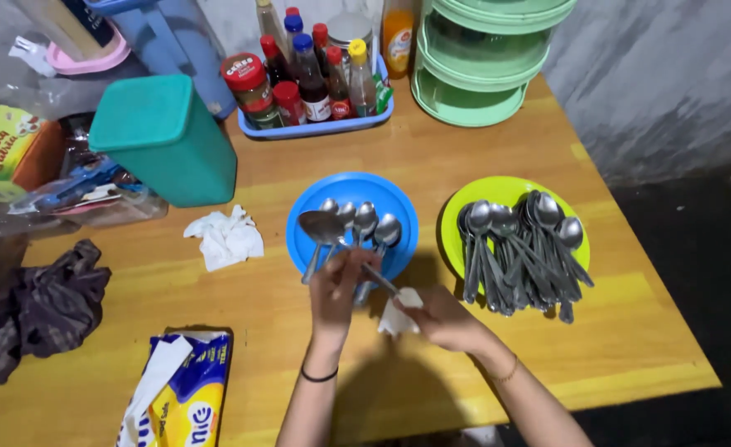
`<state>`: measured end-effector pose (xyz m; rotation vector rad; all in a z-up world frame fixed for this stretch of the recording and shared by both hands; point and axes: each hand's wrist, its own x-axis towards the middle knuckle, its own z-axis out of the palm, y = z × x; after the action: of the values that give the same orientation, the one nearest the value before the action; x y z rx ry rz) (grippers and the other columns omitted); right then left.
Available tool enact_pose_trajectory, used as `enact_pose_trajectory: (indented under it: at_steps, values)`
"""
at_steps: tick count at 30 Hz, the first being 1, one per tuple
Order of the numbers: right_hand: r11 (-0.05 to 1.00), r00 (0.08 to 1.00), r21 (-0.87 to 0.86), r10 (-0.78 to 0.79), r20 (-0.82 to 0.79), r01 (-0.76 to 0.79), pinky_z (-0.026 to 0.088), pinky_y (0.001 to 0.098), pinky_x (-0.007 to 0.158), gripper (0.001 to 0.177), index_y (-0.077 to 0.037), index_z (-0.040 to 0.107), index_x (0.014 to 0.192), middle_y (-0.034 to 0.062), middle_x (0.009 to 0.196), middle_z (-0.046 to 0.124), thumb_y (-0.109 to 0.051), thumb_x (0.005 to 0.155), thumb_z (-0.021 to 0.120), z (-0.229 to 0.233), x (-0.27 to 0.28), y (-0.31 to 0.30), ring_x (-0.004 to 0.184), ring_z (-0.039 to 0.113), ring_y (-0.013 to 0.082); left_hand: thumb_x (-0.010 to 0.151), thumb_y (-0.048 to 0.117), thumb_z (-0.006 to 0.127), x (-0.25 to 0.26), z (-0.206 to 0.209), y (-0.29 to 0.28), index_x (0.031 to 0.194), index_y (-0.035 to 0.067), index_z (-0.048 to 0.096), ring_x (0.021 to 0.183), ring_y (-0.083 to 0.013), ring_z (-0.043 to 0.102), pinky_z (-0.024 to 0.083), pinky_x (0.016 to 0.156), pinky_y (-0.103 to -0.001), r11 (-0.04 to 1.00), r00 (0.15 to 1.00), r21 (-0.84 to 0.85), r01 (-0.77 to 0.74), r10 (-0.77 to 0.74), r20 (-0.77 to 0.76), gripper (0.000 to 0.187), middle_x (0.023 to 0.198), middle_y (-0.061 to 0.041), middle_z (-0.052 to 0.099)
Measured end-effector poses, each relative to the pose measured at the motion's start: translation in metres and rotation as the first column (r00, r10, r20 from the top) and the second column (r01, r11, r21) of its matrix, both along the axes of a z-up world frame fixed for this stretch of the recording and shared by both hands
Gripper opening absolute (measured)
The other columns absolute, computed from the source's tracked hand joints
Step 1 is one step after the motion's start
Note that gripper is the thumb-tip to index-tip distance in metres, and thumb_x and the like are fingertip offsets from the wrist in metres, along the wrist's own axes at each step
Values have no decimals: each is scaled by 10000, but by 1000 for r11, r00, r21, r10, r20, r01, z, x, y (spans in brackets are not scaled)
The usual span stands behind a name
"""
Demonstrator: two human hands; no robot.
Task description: Wiping metal spoons with a tissue and moving them from a blue plate to a yellow plate
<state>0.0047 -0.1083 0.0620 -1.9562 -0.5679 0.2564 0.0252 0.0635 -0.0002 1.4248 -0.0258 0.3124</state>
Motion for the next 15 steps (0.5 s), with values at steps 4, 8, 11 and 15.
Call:
enact_pose_trajectory:
  at_steps: [4,8,11,15]
  values:
    - [974,965,-157,191,180,-163,458,354,661,310,-138,663,913,58,833,730,-210,960,365,-69,13,-37,721,674,230,1038,342,575,12,-21,46,928,100,697,938,-164,651,511,880,-291,986,980,-107,-129,143,136,293,973,-47,700]
    - [848,874,212,-476,-102,486,522,291,625,320,-7,749,994,92,817,763,-266,971,561,-120,29,-65,719,670,149,996,257,613,17,-15,53,971,151,769,742,-71,583,425,649,-238,927,968,284,-246,252,16,190,919,39,740]
    - [603,665,343,-740,-96,720,486,262,642,336,-8,717,1074,93,881,730,-301,1062,553,-112,34,-75,754,643,147,947,213,661,19,-13,34,1058,147,787,680,-105,617,459,633,-291,876,973,452,-167,220,-68,181,804,-9,753]
    - [402,619,647,-773,-138,648,562,300,779,345,16,693,985,109,913,707,-250,1127,526,-75,34,-71,820,688,212,961,207,608,25,-34,15,861,121,720,642,-209,627,428,607,-366,751,977,631,-191,204,53,173,741,-47,692]
